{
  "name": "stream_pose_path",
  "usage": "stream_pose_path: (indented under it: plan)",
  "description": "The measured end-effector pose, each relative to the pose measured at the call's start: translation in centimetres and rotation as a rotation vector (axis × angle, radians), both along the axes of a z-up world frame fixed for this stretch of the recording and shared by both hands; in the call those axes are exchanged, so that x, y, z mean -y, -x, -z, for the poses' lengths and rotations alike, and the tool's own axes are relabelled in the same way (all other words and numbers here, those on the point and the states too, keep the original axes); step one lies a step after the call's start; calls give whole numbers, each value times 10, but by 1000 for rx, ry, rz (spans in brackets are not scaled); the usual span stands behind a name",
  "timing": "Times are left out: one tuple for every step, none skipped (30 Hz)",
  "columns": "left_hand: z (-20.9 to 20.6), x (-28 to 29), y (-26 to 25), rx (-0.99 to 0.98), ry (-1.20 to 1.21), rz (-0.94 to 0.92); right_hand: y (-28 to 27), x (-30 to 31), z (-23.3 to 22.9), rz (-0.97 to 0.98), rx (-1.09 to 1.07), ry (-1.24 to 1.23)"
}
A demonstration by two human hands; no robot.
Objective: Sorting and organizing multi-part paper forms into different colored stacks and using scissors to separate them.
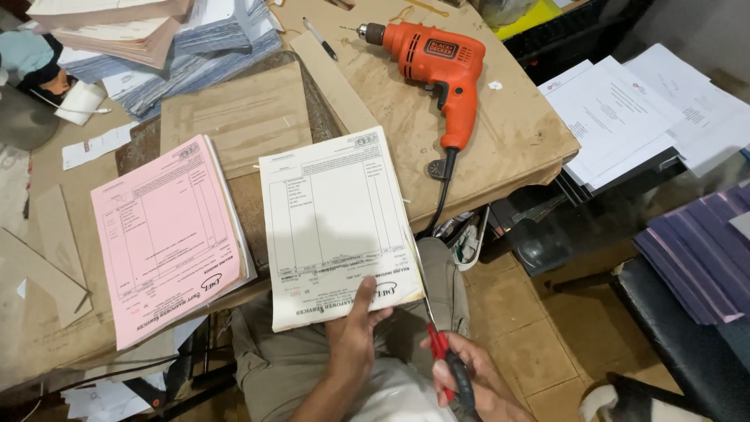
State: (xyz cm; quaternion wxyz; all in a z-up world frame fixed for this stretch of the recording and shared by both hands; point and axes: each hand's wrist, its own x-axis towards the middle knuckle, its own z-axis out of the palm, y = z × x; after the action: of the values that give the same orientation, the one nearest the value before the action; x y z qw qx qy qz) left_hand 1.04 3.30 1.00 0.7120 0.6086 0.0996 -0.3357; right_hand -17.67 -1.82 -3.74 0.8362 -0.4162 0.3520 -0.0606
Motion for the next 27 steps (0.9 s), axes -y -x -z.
stream_pose_path:
  plan:
    - [-3,-2,2,-27,-64,24,-3,1,4,15,-14,14]
    - [-7,-3,4,-55,-128,49,-6,2,9,29,-29,27]
    - [-17,-4,7,-57,-128,49,-7,2,11,29,-31,28]
    - [-27,-5,9,-82,-188,107,-9,2,12,35,21,81]
    - [-37,-7,12,-105,-247,164,-11,3,13,39,73,134]
    - [-35,-7,13,-107,-247,164,-11,3,13,39,71,134]
    - [-33,-7,15,-104,-219,98,-11,4,13,40,71,119]
    - [-31,-8,16,-101,-190,32,-10,4,13,41,71,105]
    - [-30,-8,16,-102,-190,32,-10,4,11,41,70,105]
    - [-30,-7,16,-109,-201,17,-10,4,9,37,40,109]
    - [-30,-7,16,-115,-213,2,-9,4,7,35,9,112]
    - [-28,-8,17,-116,-213,3,-9,4,8,35,8,112]
    - [-26,-8,17,-114,-203,-1,-9,4,8,56,-1,89]
    - [-24,-9,17,-113,-193,-5,-9,3,8,76,-10,67]
    - [-27,-9,16,-113,-193,-5,-8,3,13,76,-10,66]
    - [-30,-9,16,-119,-196,19,-7,2,18,86,41,62]
    - [-32,-8,16,-126,-199,43,-6,2,24,95,93,59]
    - [-34,-9,16,-125,-198,43,-6,2,23,95,93,60]
    - [-37,-9,17,-144,-215,56,-6,2,22,89,87,59]
    - [-39,-10,18,-162,-233,69,-5,1,22,83,80,59]
    - [-40,-9,18,-161,-232,69,-2,0,14,83,81,60]
    - [-41,-8,18,-162,-238,37,1,-2,7,85,37,-9]
    - [-42,-7,18,-164,-243,6,5,-3,-1,86,-8,-76]
    - [-42,-6,18,-165,-241,5,9,-5,0,86,-8,-75]
    - [-42,-6,18,-153,-224,-11,14,-7,1,67,-52,-58]
    - [-41,-6,18,-142,-208,-28,20,-10,2,48,-95,-41]
    - [-40,-8,20,-144,-208,-28,18,-9,2,47,-97,-41]
